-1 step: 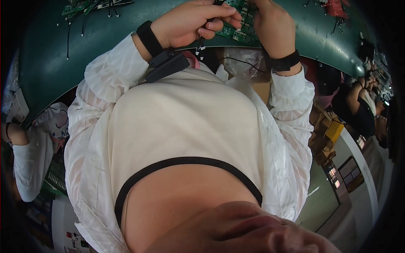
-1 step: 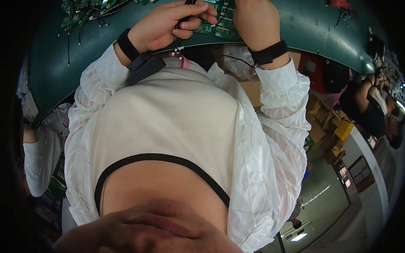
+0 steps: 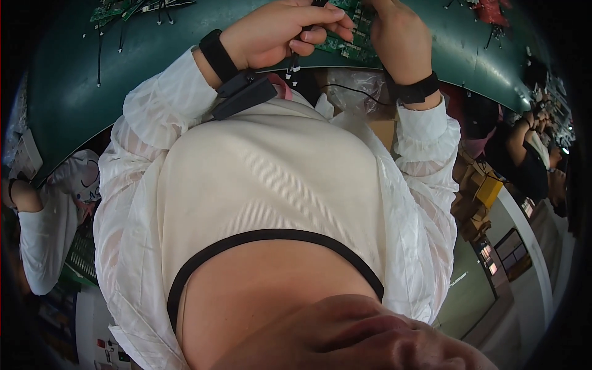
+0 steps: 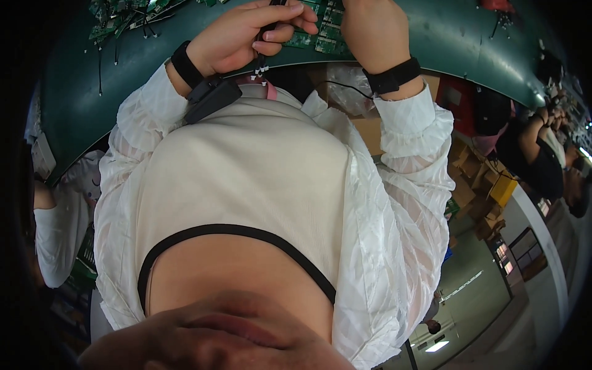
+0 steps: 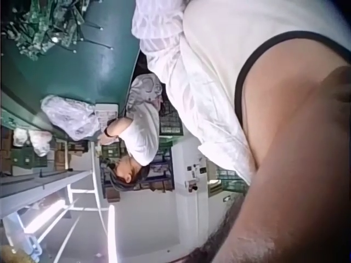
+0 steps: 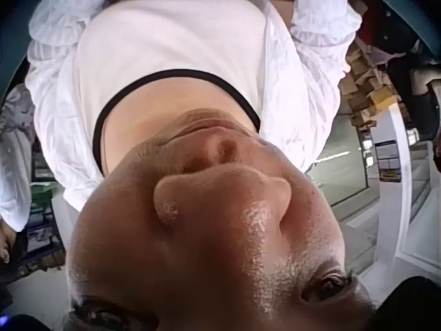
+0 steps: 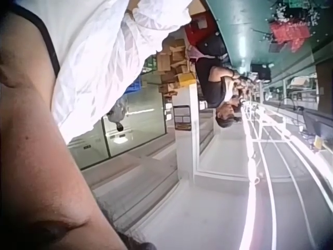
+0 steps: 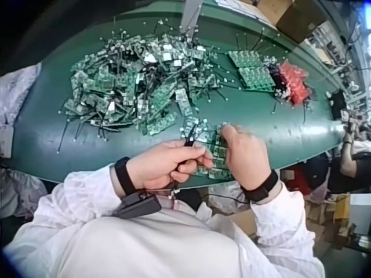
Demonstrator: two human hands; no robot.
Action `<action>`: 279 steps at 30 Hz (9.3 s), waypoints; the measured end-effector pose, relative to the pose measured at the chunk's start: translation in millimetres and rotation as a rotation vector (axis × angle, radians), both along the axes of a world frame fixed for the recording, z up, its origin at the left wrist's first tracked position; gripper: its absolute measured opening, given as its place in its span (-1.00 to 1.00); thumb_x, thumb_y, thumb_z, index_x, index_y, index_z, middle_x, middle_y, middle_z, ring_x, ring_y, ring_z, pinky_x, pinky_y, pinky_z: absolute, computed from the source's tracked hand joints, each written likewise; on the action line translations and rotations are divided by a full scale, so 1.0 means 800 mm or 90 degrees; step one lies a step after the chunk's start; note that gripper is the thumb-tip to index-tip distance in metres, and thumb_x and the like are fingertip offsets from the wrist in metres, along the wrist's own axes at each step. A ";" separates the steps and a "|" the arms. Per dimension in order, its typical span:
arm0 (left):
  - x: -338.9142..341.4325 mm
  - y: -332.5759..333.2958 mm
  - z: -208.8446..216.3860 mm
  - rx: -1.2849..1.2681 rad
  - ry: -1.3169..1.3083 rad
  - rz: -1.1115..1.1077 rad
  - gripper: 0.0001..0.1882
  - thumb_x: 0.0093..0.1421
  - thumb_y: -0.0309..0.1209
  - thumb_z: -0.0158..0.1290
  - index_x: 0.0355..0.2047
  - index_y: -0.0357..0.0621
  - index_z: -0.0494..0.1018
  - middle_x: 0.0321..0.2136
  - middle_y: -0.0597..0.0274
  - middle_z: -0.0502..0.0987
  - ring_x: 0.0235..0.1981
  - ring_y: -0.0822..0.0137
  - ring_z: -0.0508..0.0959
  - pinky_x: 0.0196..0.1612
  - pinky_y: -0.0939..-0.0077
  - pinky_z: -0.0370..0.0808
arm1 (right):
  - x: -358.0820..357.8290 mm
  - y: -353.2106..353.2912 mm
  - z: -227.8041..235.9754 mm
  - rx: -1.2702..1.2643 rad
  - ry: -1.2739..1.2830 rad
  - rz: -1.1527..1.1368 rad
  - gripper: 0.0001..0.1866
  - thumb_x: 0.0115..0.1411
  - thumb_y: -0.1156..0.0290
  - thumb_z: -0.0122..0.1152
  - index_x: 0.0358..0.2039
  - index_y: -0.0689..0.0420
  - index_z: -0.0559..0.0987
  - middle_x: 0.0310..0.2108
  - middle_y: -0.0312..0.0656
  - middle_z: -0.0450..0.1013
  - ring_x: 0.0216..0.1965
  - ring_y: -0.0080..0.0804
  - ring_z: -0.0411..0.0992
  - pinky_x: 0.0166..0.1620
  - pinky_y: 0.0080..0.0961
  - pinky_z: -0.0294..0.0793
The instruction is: The person picks up a circuit board, connects wires to it, and places it into a pink bag. They then remove a stack of circuit boards from the bag, connect wires to another board, and place it into a plastic housing.
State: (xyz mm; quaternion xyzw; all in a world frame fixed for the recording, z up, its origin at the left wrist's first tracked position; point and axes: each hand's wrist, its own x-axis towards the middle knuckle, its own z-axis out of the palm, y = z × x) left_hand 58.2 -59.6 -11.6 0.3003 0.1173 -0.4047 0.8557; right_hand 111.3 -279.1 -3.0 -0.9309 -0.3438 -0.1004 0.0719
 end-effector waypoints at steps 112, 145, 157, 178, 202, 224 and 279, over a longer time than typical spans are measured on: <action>0.008 0.021 -0.010 -0.134 -0.441 0.007 -0.79 0.44 -0.33 -0.05 -0.16 -0.24 0.44 -0.45 0.42 0.44 -0.69 0.72 0.13 -0.68 0.78 0.01 | 0.025 -0.063 0.038 0.926 0.623 -0.089 -0.65 0.23 0.60 0.24 0.03 0.34 0.50 -0.20 -0.05 0.58 -0.26 -0.35 0.57 -0.15 -0.51 0.61; -0.006 -0.006 -0.001 -0.015 -0.010 0.133 -0.80 0.45 -0.35 -0.08 -0.23 -0.23 0.42 -0.48 0.39 0.36 -0.63 0.62 0.23 -0.61 0.74 0.16 | -0.062 -0.019 0.017 0.421 0.370 -0.149 -0.88 0.12 0.58 0.38 -0.32 0.30 0.66 -0.30 -0.18 0.65 -0.31 -0.50 0.60 -0.19 -0.66 0.53; -0.006 -0.005 -0.013 -0.013 -0.016 0.118 -0.81 0.44 -0.36 -0.07 -0.24 -0.22 0.43 -0.46 0.38 0.41 -0.59 0.62 0.26 -0.59 0.74 0.18 | -0.054 -0.017 0.006 0.277 0.140 -0.005 -0.88 0.07 0.64 0.34 -0.36 0.21 0.60 -0.36 -0.16 0.62 -0.35 -0.34 0.60 -0.26 -0.54 0.55; -0.011 -0.013 0.027 0.237 -0.167 0.048 -0.85 0.32 -0.32 0.14 -0.22 -0.12 0.51 -0.57 0.55 0.37 -0.69 0.68 0.16 -0.63 0.72 0.06 | -0.059 -0.007 0.031 0.753 0.595 -0.124 -0.87 0.12 0.70 0.33 -0.30 0.30 0.60 -0.26 -0.13 0.59 -0.21 -0.46 0.54 -0.04 -0.57 0.49; -0.010 0.003 0.084 0.491 -0.455 0.074 -0.85 0.29 -0.38 0.12 -0.34 -0.22 0.51 -0.57 0.50 0.41 -0.52 0.63 0.32 -0.46 0.64 0.29 | -0.052 -0.043 0.043 0.183 0.019 0.022 -0.85 0.11 0.62 0.34 -0.28 0.17 0.65 -0.34 -0.21 0.61 -0.33 -0.50 0.58 -0.22 -0.58 0.51; -0.007 -0.012 0.011 -0.003 0.009 0.159 -0.74 0.46 -0.40 -0.15 -0.06 -0.36 0.41 -0.12 0.01 0.56 -0.18 0.28 0.61 -0.15 0.48 0.60 | -0.046 -0.030 0.021 0.313 0.272 0.017 -0.87 0.10 0.70 0.31 -0.31 0.28 0.61 -0.36 -0.16 0.59 -0.30 -0.44 0.55 -0.16 -0.56 0.51; -0.002 -0.005 0.003 -0.021 -0.059 0.210 -0.68 0.48 -0.36 -0.21 -0.04 -0.40 0.41 -0.02 -0.06 0.52 0.03 0.14 0.56 0.11 0.27 0.54 | -0.020 -0.035 -0.006 0.520 0.457 -0.092 -0.92 0.17 0.64 0.30 -0.29 0.31 0.63 -0.31 -0.23 0.62 -0.27 -0.56 0.56 -0.15 -0.65 0.52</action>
